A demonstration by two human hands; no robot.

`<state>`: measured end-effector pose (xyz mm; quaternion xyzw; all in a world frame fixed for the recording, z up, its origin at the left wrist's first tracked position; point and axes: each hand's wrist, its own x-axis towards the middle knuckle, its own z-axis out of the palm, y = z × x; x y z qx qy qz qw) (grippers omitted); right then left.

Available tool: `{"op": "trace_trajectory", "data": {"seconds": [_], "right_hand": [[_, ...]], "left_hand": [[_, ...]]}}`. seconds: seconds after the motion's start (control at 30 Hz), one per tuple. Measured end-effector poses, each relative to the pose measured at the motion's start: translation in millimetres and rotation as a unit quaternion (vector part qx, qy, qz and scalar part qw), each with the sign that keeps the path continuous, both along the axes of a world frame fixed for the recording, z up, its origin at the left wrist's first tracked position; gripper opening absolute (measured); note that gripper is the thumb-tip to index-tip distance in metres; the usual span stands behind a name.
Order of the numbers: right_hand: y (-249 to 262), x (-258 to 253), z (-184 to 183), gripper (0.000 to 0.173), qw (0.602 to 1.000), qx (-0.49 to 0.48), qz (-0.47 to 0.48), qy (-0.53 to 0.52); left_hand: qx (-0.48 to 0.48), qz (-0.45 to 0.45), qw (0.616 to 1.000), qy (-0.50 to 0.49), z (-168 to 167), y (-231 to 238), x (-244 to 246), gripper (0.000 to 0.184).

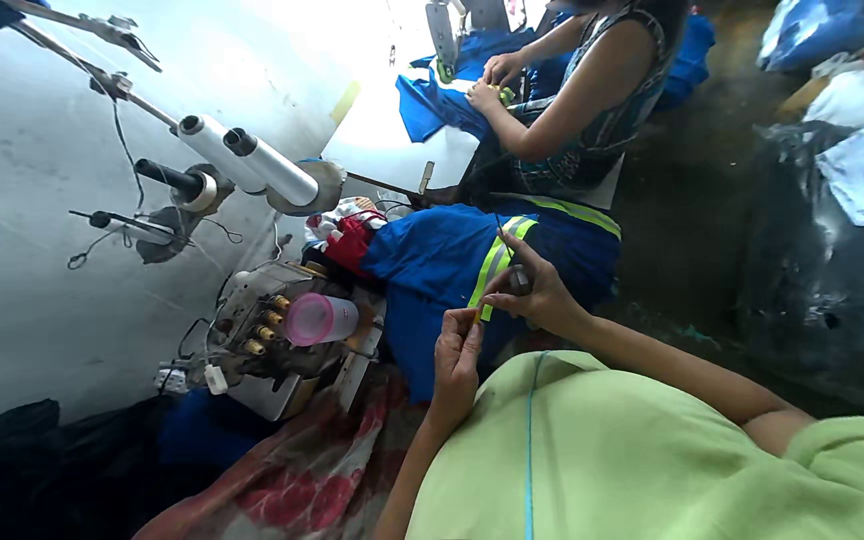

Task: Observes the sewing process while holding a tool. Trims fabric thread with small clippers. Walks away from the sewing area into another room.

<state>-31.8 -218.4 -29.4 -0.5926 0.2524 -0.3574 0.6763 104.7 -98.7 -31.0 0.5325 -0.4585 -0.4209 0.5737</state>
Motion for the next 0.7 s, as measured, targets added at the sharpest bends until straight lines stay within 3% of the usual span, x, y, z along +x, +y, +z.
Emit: {"op": "trace_trajectory", "data": {"seconds": [0.27,0.47,0.7], "right_hand": [[-0.9,-5.0,3.1,0.086,1.000,0.001,-0.007,0.008],[2.3,-4.8,5.7,0.083,1.000,0.015,-0.007,-0.008],[11.2,-3.5,11.6,0.078,0.995,0.101,0.006,-0.026]], "left_hand": [[-0.011,0.005,1.000,-0.011,-0.4,1.5,0.9,0.017],[-0.029,0.001,0.999,0.045,-0.6,2.7,0.4,0.017],[-0.039,0.006,0.997,0.060,0.3,4.3,-1.8,0.016]]}}
